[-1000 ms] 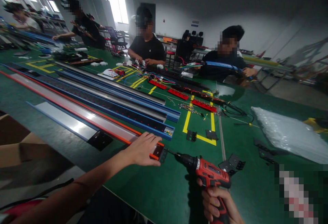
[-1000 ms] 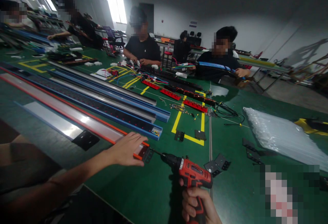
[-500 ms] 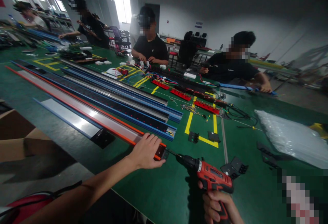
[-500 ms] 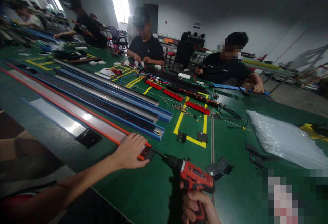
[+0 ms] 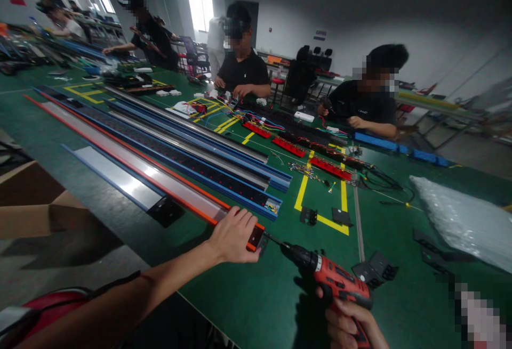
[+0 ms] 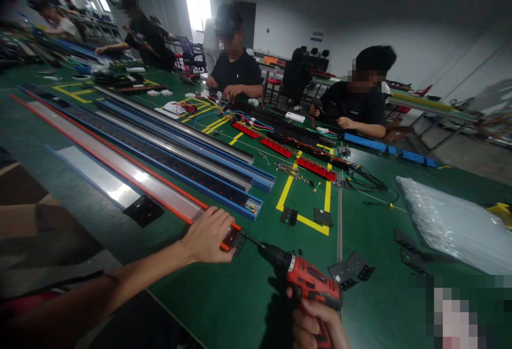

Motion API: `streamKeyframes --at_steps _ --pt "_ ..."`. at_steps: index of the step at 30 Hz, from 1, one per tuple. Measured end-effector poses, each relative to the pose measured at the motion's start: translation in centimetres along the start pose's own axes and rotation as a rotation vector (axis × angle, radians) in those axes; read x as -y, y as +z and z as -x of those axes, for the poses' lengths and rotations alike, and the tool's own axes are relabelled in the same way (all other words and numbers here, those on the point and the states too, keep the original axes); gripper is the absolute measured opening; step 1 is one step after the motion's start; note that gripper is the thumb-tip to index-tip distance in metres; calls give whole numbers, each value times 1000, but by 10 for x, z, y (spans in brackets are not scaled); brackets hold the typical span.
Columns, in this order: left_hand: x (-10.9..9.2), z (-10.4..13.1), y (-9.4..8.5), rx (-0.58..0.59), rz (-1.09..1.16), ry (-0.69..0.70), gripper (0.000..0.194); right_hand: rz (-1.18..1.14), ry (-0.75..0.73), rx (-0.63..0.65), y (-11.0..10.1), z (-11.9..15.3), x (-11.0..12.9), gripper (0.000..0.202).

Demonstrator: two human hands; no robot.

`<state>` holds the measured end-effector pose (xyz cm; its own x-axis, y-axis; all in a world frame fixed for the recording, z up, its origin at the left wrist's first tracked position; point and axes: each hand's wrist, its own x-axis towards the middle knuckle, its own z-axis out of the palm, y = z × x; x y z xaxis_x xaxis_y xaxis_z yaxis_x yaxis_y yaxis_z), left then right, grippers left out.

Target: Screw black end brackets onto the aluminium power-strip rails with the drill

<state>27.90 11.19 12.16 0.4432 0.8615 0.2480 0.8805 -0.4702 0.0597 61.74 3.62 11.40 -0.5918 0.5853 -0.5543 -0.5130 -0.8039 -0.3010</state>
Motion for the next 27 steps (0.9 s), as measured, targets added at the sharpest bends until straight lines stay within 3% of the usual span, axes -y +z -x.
streamKeyframes --at_steps 15,25,27 --pt "8 -5 0 39 6 83 57 -40 -30 26 -25 -8 -4 22" --pt "15 4 3 58 10 154 90 -18 -69 53 -9 -6 -11 19" --pt "17 5 3 64 -5 215 86 -6 -78 49 -6 -5 -13 19"
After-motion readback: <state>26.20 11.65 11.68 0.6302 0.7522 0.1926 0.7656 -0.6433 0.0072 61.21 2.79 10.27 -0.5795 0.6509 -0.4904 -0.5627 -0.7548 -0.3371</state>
